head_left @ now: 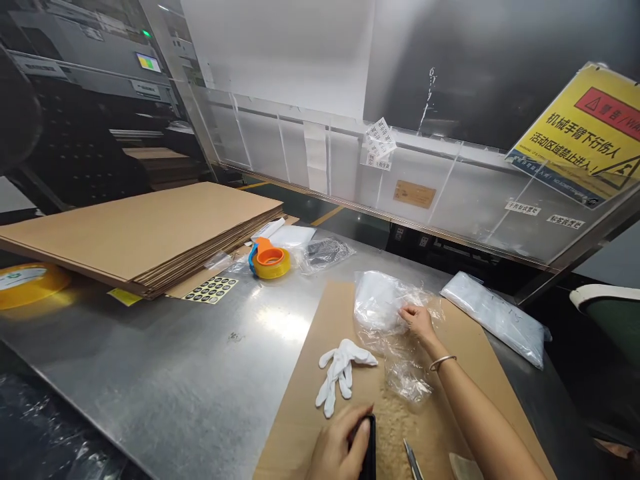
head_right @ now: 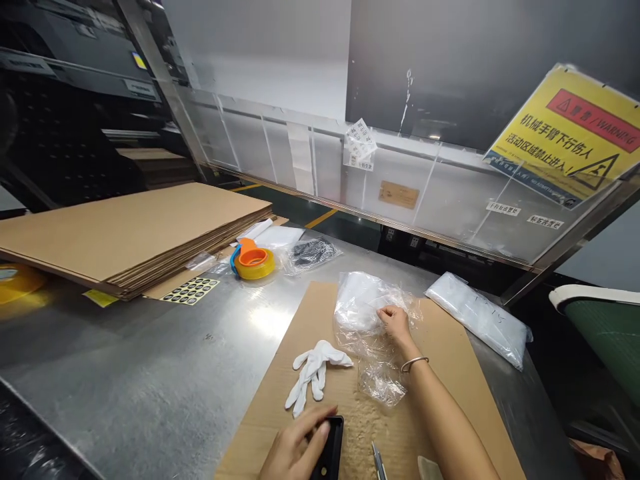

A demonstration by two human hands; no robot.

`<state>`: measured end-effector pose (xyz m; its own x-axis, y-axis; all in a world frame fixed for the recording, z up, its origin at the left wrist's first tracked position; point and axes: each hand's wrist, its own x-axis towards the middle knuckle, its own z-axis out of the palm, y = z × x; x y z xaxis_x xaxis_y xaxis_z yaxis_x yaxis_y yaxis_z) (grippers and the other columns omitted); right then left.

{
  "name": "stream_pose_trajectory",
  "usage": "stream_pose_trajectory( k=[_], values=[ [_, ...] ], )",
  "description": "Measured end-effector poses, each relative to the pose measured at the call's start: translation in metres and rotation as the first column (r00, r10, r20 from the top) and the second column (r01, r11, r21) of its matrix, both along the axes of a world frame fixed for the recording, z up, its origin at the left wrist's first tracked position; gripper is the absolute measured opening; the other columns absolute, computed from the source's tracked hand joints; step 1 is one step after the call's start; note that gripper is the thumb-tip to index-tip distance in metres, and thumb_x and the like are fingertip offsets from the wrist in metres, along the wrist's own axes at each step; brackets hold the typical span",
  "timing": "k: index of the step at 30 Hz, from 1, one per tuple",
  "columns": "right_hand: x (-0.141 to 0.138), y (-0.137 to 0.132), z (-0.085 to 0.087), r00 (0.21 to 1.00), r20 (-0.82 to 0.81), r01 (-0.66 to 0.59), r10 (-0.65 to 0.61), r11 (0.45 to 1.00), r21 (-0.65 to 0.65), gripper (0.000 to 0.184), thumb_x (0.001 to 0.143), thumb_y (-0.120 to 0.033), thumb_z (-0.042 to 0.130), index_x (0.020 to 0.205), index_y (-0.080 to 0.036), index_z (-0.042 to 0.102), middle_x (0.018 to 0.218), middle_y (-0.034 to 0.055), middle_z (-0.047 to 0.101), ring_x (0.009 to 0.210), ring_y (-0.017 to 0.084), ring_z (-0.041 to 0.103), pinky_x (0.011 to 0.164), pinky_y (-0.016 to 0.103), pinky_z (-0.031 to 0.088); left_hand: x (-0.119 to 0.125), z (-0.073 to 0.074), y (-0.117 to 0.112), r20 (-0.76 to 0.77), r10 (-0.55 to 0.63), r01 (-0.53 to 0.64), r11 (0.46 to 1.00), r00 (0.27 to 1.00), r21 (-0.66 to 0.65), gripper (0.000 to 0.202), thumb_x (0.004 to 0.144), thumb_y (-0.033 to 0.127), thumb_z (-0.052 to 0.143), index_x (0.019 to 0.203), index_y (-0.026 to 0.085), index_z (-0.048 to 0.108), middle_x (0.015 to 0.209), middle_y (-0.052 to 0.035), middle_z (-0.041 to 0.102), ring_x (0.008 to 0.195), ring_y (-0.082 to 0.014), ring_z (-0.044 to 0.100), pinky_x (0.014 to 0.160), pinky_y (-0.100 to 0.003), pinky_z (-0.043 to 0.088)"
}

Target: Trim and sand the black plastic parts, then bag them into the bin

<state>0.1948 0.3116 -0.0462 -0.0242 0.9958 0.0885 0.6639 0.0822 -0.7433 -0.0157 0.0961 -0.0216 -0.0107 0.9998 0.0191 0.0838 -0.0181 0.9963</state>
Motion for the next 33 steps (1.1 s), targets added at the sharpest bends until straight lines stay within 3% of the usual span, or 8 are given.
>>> stream_pose_trajectory(
  k=[3,5,12,18,21,24,29,33],
  values=[
    [0.005,-0.005,0.007,0.998,-0.064,-0.009,0.010,1.000,0.005,0.031,0.087,-0.034,0.055,0.111,-0.014,0.056,0.112,0.0046,0.057,0.094,0.022,0.058,0.077,0.037,0.051,0.017,0.032,0.044,0.171,-0.173,0.167,0.985,0.970,0.048,0.025,0.078,0.030,0.058,0.099,0.025,0.070,0.108,-0.0088,0.066,0.107,-0.0265,0.053,0.100,-0.036,0.032],
    [0.010,-0.008,0.013,0.996,-0.091,-0.015,0.017,1.000,0.019,0.030,0.087,-0.033,0.055,0.111,-0.014,0.056,0.111,0.0047,0.057,0.092,0.021,0.059,0.075,0.036,0.051,0.036,0.039,0.072,0.342,-0.163,0.173,0.985,0.925,0.001,0.023,0.071,0.026,0.065,0.092,0.022,0.072,0.102,-0.0094,0.067,0.105,-0.0273,0.053,0.101,-0.036,0.030],
    [-0.004,-0.070,0.045,0.992,-0.052,-0.102,0.114,0.975,0.195,0.019,0.088,-0.031,0.051,0.087,-0.014,0.061,0.082,0.0023,0.060,0.076,0.015,0.057,0.072,0.034,0.047,0.088,0.023,0.120,0.649,-0.007,0.171,0.967,0.761,-0.191,0.030,0.071,0.036,0.066,0.091,0.014,0.063,0.091,-0.0094,0.067,0.090,-0.0213,0.061,0.085,-0.033,0.045],
    [-0.037,-0.159,0.060,0.931,0.048,-0.361,0.362,0.893,0.270,0.016,0.084,-0.025,0.049,0.085,-0.023,0.066,0.085,0.0047,0.063,0.084,0.020,0.052,0.078,0.035,0.041,0.069,0.015,0.092,0.801,0.149,0.220,0.918,0.581,-0.330,0.016,0.076,0.025,0.063,0.085,0.013,0.058,0.082,-0.0095,0.069,0.084,-0.0214,0.066,0.082,-0.034,0.049],
    [-0.031,-0.173,0.060,0.970,-0.135,-0.169,0.204,0.958,0.232,0.029,0.084,-0.030,0.052,0.112,-0.023,0.057,0.108,0.0082,0.058,0.104,0.023,0.047,0.091,0.039,0.036,0.042,0.017,0.067,0.819,0.170,0.265,0.894,0.547,-0.362,0.013,0.078,0.021,0.061,0.088,0.013,0.058,0.085,-0.0097,0.070,0.082,-0.0229,0.068,0.078,-0.037,0.052],
    [-0.022,-0.171,0.058,0.912,-0.410,-0.012,-0.005,0.999,-0.040,0.047,0.081,-0.041,0.056,0.122,-0.020,0.049,0.120,0.0109,0.052,0.111,0.024,0.044,0.095,0.041,0.033,0.016,0.020,0.042,0.815,0.191,0.292,0.869,0.547,-0.399,0.012,0.079,0.018,0.061,0.088,0.012,0.058,0.091,-0.0113,0.070,0.081,-0.0244,0.069,0.073,-0.036,0.054],
    [-0.028,-0.178,0.057,0.812,-0.574,-0.326,0.100,0.895,-0.305,0.034,0.072,-0.048,0.063,0.069,-0.014,0.063,0.061,0.0011,0.058,0.060,0.014,0.053,0.062,0.028,0.042,-0.012,0.021,0.012,0.785,0.174,0.329,0.838,0.595,-0.435,0.010,0.079,0.018,0.061,0.086,0.012,0.058,0.093,-0.0131,0.070,0.078,-0.0252,0.070,0.067,-0.033,0.055],
    [-0.041,-0.191,0.061,0.762,-0.642,-0.376,0.085,0.865,-0.332,0.035,0.067,-0.048,0.069,0.062,-0.016,0.056,0.056,-0.0027,0.053,0.055,0.011,0.047,0.059,0.024,0.037,-0.023,0.017,-0.002,0.733,0.177,0.277,0.848,0.657,-0.453,0.015,0.077,0.021,0.064,0.088,0.010,0.060,0.094,-0.0148,0.070,0.077,-0.0237,0.069,0.067,-0.031,0.055]
  ],
)
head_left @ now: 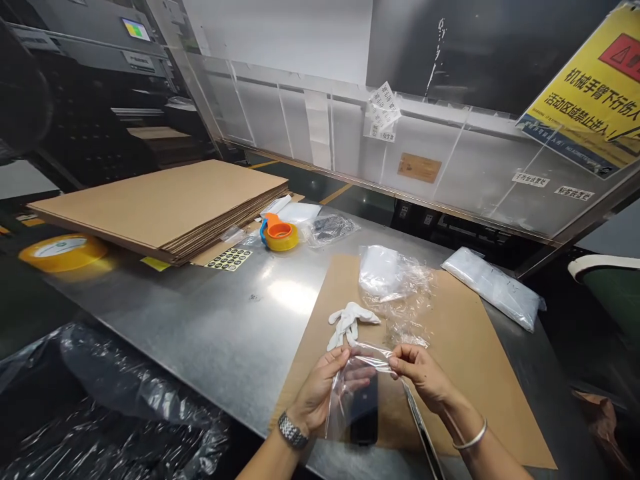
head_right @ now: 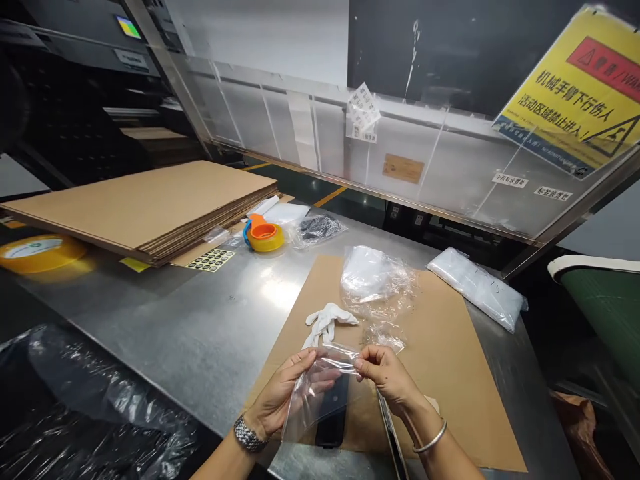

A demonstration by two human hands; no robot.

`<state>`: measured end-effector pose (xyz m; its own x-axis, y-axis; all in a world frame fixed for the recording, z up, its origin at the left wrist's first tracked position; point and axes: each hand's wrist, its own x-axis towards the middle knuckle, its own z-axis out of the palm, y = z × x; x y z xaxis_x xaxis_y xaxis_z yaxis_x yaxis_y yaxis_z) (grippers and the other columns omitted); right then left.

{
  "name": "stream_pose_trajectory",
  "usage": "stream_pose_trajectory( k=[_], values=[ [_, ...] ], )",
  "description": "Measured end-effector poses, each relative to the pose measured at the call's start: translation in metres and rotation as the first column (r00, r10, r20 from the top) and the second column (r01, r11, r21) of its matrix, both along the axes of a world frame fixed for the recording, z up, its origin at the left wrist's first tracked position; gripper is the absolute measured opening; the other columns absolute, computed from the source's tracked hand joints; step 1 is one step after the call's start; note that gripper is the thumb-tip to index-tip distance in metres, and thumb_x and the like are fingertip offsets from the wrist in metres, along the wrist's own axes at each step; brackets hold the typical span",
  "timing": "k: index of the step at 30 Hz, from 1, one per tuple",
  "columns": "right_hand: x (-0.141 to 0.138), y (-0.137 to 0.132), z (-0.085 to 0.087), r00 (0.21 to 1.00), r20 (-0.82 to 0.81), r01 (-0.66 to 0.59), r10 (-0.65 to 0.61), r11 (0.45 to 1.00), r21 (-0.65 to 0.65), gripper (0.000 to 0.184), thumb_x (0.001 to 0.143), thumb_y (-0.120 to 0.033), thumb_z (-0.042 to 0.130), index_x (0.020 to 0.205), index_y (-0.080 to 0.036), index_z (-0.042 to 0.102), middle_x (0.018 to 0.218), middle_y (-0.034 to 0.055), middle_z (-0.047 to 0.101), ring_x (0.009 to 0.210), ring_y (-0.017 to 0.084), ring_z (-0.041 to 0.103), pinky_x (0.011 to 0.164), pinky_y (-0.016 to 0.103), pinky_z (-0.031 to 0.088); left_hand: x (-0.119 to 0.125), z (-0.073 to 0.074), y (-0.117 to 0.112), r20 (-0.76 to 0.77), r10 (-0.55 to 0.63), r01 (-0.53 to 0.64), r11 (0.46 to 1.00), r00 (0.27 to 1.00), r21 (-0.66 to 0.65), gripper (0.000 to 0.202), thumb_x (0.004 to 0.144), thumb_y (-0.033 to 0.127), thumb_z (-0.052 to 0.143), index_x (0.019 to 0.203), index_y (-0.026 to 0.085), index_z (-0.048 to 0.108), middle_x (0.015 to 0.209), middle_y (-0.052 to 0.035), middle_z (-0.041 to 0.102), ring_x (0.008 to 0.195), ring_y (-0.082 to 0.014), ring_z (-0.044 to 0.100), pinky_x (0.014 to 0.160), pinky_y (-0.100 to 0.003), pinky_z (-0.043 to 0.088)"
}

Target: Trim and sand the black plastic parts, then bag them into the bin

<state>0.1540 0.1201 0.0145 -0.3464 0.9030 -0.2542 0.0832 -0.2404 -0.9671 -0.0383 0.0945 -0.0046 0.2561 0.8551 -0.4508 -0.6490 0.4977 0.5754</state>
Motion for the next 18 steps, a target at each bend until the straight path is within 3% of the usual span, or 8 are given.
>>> stream_pose_trajectory(
  k=[5,9,13,15,18],
  values=[
    [-0.012,-0.009,0.002,0.998,-0.015,0.061,-0.061,0.998,0.017,0.038,0.062,-0.050,0.072,0.063,-0.017,0.053,0.055,-0.0050,0.048,0.053,0.009,0.041,0.053,0.022,0.032,-0.002,-0.007,-0.008,-0.088,0.119,-0.119,0.993,0.989,0.010,0.018,0.072,0.023,0.070,0.082,0.012,0.060,0.086,-0.0114,0.072,0.072,-0.0188,0.069,0.068,-0.030,0.056],
    [-0.011,0.002,-0.009,0.991,0.024,0.132,-0.133,0.990,0.046,0.037,0.069,-0.047,0.069,0.061,-0.016,0.052,0.054,-0.0059,0.046,0.052,0.008,0.042,0.052,0.022,0.035,0.000,-0.014,-0.005,-0.144,0.218,-0.214,0.976,0.965,0.045,0.024,0.070,0.029,0.071,0.082,0.012,0.059,0.075,-0.0078,0.071,0.063,-0.0179,0.068,0.060,-0.027,0.055],
    [0.006,0.053,-0.024,0.941,0.142,0.297,-0.308,0.950,0.096,0.023,0.087,-0.035,0.054,0.084,-0.013,0.058,0.072,-0.0023,0.057,0.057,0.008,0.053,0.054,0.023,0.046,-0.002,-0.022,0.004,-0.194,0.347,-0.340,0.938,0.917,0.072,0.022,0.073,0.031,0.068,0.081,0.013,0.057,0.074,-0.0073,0.072,0.062,-0.0159,0.068,0.057,-0.023,0.053],
    [0.018,0.089,-0.027,0.876,0.197,0.411,-0.440,0.896,0.169,0.023,0.090,-0.033,0.051,0.101,-0.013,0.056,0.091,0.0026,0.060,0.072,0.011,0.059,0.062,0.028,0.051,-0.005,-0.024,0.007,-0.210,0.395,-0.389,0.918,0.894,0.074,0.019,0.075,0.028,0.066,0.084,0.013,0.057,0.076,-0.0075,0.072,0.063,-0.0153,0.068,0.057,-0.023,0.053],
    [0.032,0.140,-0.023,0.768,0.244,0.506,-0.592,0.795,0.333,0.029,0.089,-0.032,0.052,0.113,-0.015,0.053,0.108,0.0063,0.058,0.088,0.017,0.060,0.074,0.036,0.052,-0.010,-0.024,0.008,-0.210,0.420,-0.416,0.907,0.883,0.063,0.016,0.078,0.024,0.063,0.086,0.013,0.056,0.078,-0.0086,0.072,0.067,-0.0172,0.069,0.062,-0.026,0.054]
  ],
)
